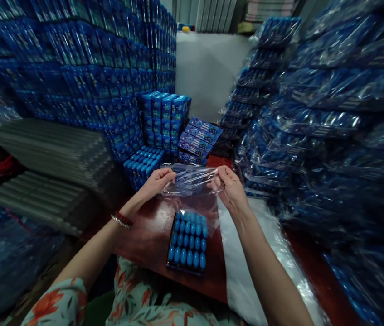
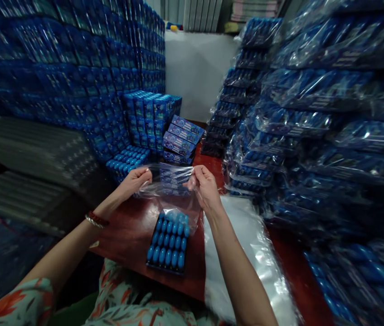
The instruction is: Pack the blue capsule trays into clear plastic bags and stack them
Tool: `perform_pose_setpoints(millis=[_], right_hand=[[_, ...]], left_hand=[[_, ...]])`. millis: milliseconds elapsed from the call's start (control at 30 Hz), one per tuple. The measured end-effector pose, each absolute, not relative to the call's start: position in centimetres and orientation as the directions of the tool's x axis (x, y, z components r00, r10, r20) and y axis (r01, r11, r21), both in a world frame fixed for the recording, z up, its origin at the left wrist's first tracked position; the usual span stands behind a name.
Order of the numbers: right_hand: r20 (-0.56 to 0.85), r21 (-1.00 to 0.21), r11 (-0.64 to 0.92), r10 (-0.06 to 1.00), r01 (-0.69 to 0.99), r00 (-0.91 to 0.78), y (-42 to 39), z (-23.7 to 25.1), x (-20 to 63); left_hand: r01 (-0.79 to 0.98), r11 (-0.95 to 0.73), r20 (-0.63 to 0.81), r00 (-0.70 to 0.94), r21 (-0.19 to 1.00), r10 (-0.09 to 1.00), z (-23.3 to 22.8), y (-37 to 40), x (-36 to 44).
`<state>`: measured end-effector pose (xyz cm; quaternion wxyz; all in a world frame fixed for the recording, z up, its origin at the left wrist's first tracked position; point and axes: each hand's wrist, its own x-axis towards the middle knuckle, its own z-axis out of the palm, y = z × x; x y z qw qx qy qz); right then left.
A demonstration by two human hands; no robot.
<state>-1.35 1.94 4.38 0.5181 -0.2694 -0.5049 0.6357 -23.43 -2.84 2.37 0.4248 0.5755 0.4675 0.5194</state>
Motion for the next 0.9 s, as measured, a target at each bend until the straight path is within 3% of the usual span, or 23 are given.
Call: perform_pose_setpoints(millis=[133,200,267,333,433,500,633,733,900], right_hand=[[0.159,-0.929,0.007,0.910,-0.369,-0.383,1.5,5.1,-0.9],[0.198,-0.961,0.087,0.878,-0.262,-0.435,1.1,5.7,-0.6],[0.240,-0.969,0.230,0.810,-0.088,-0.535,0.7,6.7,-0.5],[0.284,-0.914,0.403,0.732,0.057,-0.619,0.5,7.8,-0.5],[0.387,-0.794,0.591,0.670,0.141,-0.633,0.5,9.3,-0.4],[0.442,-0.737,0.652,0.663,0.177,-0.605,0.4,9.8,-0.1],[0.508,-0.719,0.670,0.687,0.183,-0.519,-0.1,9.3,0.9],[0.548,-0.665,0.713,0.668,0.223,-0.503,-0.6,8.5,1.7],[0.589,-0.340,0.765,0.626,0.547,-0.510,-0.8,8.7,2.3]], left_hand=[[0.398,-0.355,0.402,-0.038,0.846,0.915,3.3,-3.2,-23.8],[0.497,-0.464,0.547,-0.026,0.733,0.837,4.5,-3.6,-23.4],[0.533,-0.562,0.602,0.118,0.633,0.790,6.0,-3.9,-22.6],[0.500,-0.636,0.541,0.343,0.587,0.768,7.2,-4.0,-21.5],[0.405,-0.611,0.349,0.554,0.680,0.756,8.0,-3.6,-20.2],[0.406,-0.549,0.297,0.535,0.730,0.791,7.7,-3.3,-19.9],[0.591,-0.476,0.294,0.382,0.651,0.876,6.4,-3.3,-20.1],[0.654,-0.386,0.187,0.355,0.651,0.916,5.2,-3.4,-20.8],[0.608,-0.366,0.083,0.442,0.704,0.893,4.5,-3.0,-22.0]])
